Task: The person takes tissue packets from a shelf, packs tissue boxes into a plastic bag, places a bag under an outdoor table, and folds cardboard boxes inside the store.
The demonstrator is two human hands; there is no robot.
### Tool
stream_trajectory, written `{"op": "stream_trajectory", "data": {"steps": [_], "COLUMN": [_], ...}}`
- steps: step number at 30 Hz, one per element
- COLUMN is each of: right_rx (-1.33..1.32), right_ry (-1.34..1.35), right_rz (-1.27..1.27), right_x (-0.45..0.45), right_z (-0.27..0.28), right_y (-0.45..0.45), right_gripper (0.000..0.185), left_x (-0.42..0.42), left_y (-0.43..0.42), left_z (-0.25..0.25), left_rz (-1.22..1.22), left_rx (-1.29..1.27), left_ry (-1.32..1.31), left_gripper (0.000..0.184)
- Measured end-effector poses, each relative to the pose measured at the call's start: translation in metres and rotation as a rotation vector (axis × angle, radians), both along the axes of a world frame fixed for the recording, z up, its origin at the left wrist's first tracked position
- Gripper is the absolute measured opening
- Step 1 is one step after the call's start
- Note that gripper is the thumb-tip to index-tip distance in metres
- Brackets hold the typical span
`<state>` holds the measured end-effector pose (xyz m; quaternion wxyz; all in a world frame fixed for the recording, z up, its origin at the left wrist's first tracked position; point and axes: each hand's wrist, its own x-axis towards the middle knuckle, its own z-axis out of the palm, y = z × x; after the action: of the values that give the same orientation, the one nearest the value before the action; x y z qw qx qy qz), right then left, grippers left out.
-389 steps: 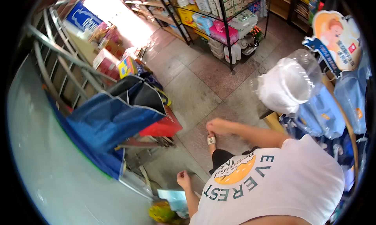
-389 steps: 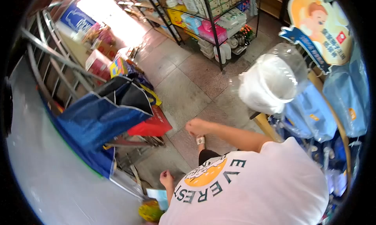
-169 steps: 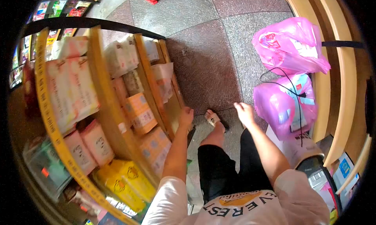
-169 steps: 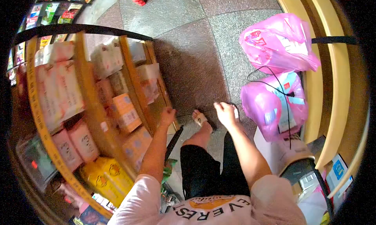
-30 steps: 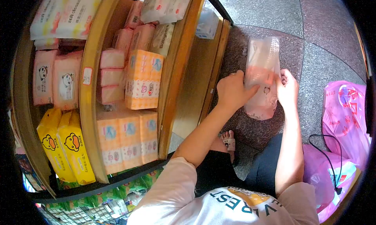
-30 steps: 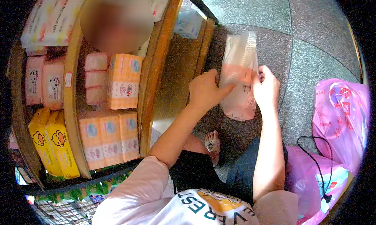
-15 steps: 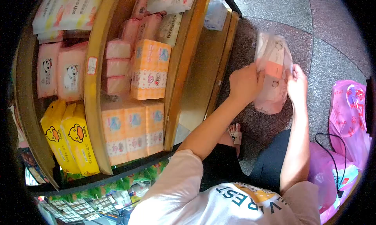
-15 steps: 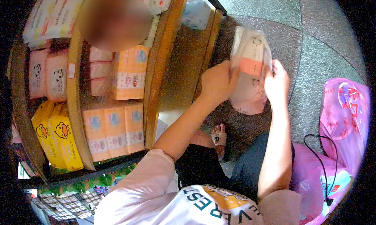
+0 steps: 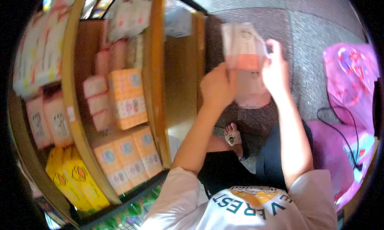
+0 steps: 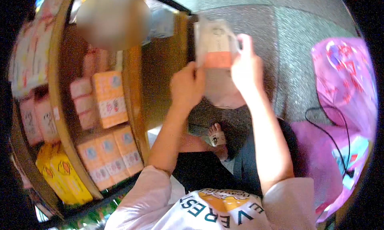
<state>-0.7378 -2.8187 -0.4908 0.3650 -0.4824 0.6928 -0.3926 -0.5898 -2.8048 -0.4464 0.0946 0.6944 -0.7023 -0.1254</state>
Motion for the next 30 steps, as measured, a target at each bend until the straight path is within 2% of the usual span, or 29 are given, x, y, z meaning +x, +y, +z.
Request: {"op": "stream_trajectory", "data": {"steps": [2, 3, 4, 6, 9, 12, 17, 22, 23, 26, 28, 30], "right_rx": [0.096, -0.038, 0.106, -0.195, -0.053, 0.099, 0.059, 0.044, 0.054, 0.066, 0.057, 0.032], "right_ry": [-0.031, -0.04, -0.087, -0.024, -0.064, -0.001, 0.076, 0.055, 0.065, 0.112, 0.129, 0.13], "right_rz": [0.035, 0.044, 0.097, 0.067, 0.129, 0.162, 0.21, 0.236, 0.242, 0.27, 0.226, 0.21], "right_x": [-0.001, 0.0, -0.005, -0.002, -0.009, -0.01, -0.009, -0.006, -0.006, -0.008, -0.009, -0.01], "right_z": [0.008, 0.003, 0.013, -0.01, -0.002, 0.003, 0.001, 0.006, 0.003, 0.003, 0.011, 0.006], "right_y": [0.0, 0.002, 0.001, 0.004, 0.008, 0.008, 0.007, 0.008, 0.007, 0.007, 0.007, 0.008], "right_gripper": [0.033, 0.031, 0.023, 0.015, 0.012, 0.016, 0.015, 0.025, 0.03, 0.031, 0.032, 0.033], "left_x": [-0.003, -0.004, -0.006, -0.01, -0.015, -0.02, -0.017, -0.008, -0.006, -0.005, 0.003, 0.006], "left_y": [0.0, 0.0, 0.0, 0.001, 0.002, 0.002, 0.002, 0.001, 0.001, -0.004, -0.007, -0.006], "left_z": [0.0, -0.001, -0.002, -0.006, -0.008, -0.009, -0.007, -0.005, -0.003, 0.01, 0.009, 0.011], "left_rz": [-0.013, -0.049, -0.065, -0.102, -0.142, -0.145, -0.107, -0.066, -0.062, -0.007, 0.053, 0.052], "left_rx": [0.033, 0.057, 0.041, 0.044, -0.006, 0.012, 0.073, 0.032, 0.06, 0.075, 0.202, 0.219], "left_ry": [-0.025, -0.016, -0.028, -0.04, -0.013, -0.046, 0.003, 0.075, 0.063, -0.021, -0.184, -0.148], "left_gripper": [0.028, 0.028, 0.027, 0.026, 0.022, 0.022, 0.025, 0.026, 0.027, 0.031, 0.033, 0.034]}}
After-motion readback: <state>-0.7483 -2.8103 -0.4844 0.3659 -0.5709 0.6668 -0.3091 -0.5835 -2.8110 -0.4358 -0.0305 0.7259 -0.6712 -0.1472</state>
